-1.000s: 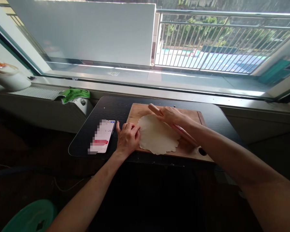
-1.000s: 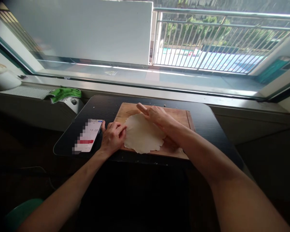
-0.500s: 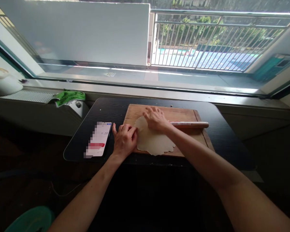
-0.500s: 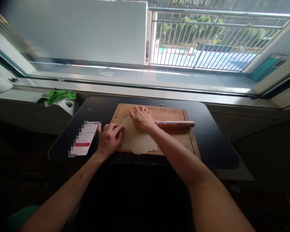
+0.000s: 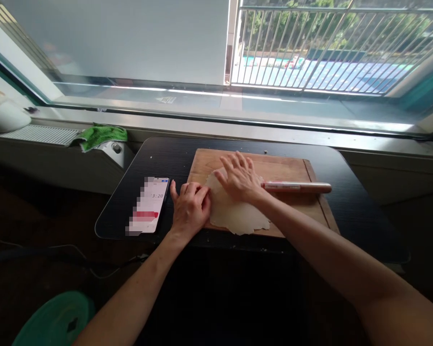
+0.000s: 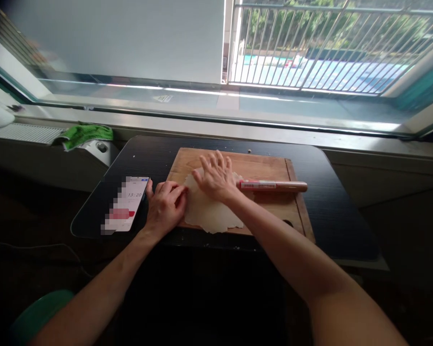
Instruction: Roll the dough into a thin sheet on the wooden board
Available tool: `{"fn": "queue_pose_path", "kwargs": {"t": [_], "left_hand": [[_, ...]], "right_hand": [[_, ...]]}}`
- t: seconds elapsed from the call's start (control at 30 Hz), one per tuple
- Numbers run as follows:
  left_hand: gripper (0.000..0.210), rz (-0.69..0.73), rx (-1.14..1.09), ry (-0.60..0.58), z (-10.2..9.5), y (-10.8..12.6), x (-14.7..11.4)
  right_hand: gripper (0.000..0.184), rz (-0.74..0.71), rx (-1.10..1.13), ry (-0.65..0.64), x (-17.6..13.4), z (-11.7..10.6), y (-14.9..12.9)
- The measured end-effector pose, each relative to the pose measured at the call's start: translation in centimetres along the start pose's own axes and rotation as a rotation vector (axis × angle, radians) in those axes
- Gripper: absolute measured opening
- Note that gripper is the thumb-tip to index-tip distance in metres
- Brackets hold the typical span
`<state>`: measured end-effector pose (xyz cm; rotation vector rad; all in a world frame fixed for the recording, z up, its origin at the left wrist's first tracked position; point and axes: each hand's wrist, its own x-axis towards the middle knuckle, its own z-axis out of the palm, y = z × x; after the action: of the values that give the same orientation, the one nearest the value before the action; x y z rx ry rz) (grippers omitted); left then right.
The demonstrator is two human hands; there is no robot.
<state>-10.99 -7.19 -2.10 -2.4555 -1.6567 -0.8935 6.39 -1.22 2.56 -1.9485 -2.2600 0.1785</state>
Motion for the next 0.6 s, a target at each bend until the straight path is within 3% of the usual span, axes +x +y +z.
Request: {"fn": "queue_pose_path", "kwargs": {"t": [0.13, 0.23, 0.33, 0.5, 0.6], "left_hand": [[0.019, -0.002, -0.009, 0.010, -0.1, 0.0, 0.0], [0.019, 0.000, 0.000, 0.011, -0.1, 0.1, 0.0], [0.018, -0.001, 0.000, 0.007, -0.1, 0.1, 0.0], [0.016, -0.018, -0.012, 0.007, 0.0, 0.1, 0.0], [0.015, -0.017, -0.010, 0.008, 0.1, 0.1, 0.0]], "right_hand": [[0.068, 0.115, 0.002, -0.043, 2.6, -0.7, 0.4], [0.069, 0.020, 0.011, -0.066, 0.6, -0.2, 0.0], [0.064, -0.067, 0.008, -0.008, -0.3, 0.2, -0.1], [0.067, 0.142, 0.029, -0.017, 3.7, -0.4, 1.0], [0.067, 0.071, 0.038, -0.040, 2.2, -0.1, 0.6]]}}
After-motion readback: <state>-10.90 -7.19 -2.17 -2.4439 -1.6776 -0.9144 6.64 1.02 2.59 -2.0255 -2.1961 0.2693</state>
